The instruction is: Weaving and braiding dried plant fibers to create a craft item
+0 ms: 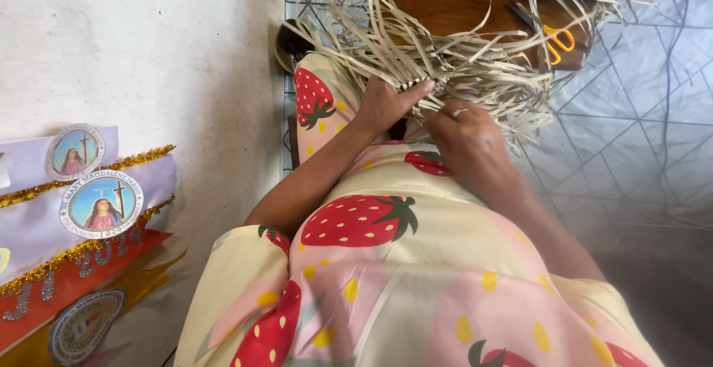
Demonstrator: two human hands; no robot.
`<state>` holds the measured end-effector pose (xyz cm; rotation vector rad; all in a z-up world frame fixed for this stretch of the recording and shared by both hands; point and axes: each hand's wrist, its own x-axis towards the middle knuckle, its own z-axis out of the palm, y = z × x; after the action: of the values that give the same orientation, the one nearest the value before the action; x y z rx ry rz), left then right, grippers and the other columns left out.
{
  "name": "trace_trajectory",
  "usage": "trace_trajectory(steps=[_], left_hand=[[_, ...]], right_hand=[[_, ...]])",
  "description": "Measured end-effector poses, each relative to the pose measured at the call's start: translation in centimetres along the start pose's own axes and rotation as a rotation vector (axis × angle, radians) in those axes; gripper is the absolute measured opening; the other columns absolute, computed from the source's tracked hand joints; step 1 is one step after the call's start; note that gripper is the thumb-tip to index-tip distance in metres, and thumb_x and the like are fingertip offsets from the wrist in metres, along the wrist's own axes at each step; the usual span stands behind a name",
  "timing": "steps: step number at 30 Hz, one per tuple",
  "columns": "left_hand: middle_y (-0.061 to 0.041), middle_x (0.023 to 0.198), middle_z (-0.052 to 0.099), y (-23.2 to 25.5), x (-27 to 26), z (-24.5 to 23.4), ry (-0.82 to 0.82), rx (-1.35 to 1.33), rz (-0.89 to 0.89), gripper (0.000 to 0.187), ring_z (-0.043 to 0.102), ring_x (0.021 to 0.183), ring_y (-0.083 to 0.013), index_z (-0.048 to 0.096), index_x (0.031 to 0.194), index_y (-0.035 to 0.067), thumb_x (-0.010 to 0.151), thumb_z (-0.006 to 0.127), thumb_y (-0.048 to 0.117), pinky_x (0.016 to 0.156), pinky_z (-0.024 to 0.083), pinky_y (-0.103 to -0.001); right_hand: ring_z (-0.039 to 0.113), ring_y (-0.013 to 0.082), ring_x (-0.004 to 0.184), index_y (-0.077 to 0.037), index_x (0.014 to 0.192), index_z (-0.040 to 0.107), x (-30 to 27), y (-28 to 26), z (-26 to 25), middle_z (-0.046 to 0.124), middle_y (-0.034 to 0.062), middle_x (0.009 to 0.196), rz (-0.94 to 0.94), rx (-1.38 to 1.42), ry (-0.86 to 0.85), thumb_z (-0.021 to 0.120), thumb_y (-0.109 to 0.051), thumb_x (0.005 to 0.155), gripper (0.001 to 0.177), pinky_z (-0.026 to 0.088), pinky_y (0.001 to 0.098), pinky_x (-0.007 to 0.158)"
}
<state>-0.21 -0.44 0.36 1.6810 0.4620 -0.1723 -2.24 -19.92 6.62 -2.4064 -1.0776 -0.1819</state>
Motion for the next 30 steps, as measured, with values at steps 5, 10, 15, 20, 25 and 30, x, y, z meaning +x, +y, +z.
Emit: trace_trajectory(steps=[5, 10, 15, 20, 25, 30], left_hand=[[-0.024, 0.11, 0.077, -12.1, 1.8, 0.7, -0.031, -0.261, 0.154, 0.052, 0.074, 0.107, -0.0294, 0.078, 0.117, -0.002, 0.083, 0.097, 0.033, 0.094, 0.059, -0.05], [-0.021, 0.114, 0.077, -10.1, 1.1, 1.3, -0.007, -0.372, 0.131, 0.052, 0.072, 0.109, -0.028, 0.075, 0.124, -0.001, 0.088, 0.094, 0.032, 0.095, 0.056, -0.052], [-0.018, 0.12, 0.076, -9.7, 0.2, 2.1, 0.031, -0.51, 0.091, 0.053, 0.07, 0.11, -0.0262, 0.071, 0.133, 0.001, 0.094, 0.09, 0.03, 0.096, 0.053, -0.055], [-0.012, 0.09, 0.073, -6.1, -2.1, 1.6, 0.112, -0.501, -0.015, 0.055, 0.059, 0.083, -0.0144, 0.075, 0.112, -0.007, 0.083, 0.095, 0.036, 0.077, 0.05, -0.048], [-0.005, 0.04, 0.044, 1.8, -2.3, 0.6, 0.127, -0.315, -0.051, 0.063, 0.033, 0.037, -0.0054, 0.055, 0.049, 0.005, 0.07, 0.095, 0.049, 0.042, 0.031, -0.027], [-0.02, 0.076, 0.074, -5.9, -1.7, 2.5, 0.078, -0.409, 0.057, 0.044, 0.06, 0.075, -0.0131, 0.078, 0.1, -0.008, 0.08, 0.097, 0.025, 0.061, 0.044, -0.041]], right_hand=[[0.067, 0.0294, 0.1, -0.014, 0.115, 0.079, -0.5, 3.6, 0.0, 0.07, 0.0069, 0.099, 0.051, -0.175, 0.142, 0.092, -0.026, 0.088, 0.032, 0.05, 0.042, 0.086], [0.07, 0.0258, 0.079, -0.017, 0.113, 0.08, -0.7, 2.1, 1.3, 0.069, 0.0042, 0.083, 0.047, -0.15, 0.111, 0.084, -0.018, 0.091, 0.022, 0.053, 0.0405, 0.077], [0.068, 0.0289, 0.079, -0.017, 0.104, 0.081, 0.2, 1.0, 0.0, 0.07, 0.0064, 0.091, 0.044, -0.102, 0.108, 0.078, -0.011, 0.096, 0.011, 0.051, 0.0409, 0.071], [0.066, 0.0304, 0.066, -0.016, 0.101, 0.08, -1.2, 1.0, 2.3, 0.069, 0.0086, 0.091, -0.002, -0.142, 0.074, 0.073, -0.012, 0.097, 0.009, 0.054, 0.0432, 0.064], [0.07, 0.0336, 0.07, -0.014, 0.1, 0.078, -0.9, 1.7, 2.8, 0.069, 0.0093, 0.089, -0.044, -0.013, -0.012, 0.071, -0.013, 0.098, 0.008, 0.055, 0.045, 0.064], [0.07, 0.0372, 0.077, -0.017, 0.102, 0.08, 3.0, 5.5, 0.8, 0.072, 0.0117, 0.09, 0.009, 0.036, 0.016, 0.077, -0.018, 0.1, 0.004, 0.055, 0.0478, 0.074]])
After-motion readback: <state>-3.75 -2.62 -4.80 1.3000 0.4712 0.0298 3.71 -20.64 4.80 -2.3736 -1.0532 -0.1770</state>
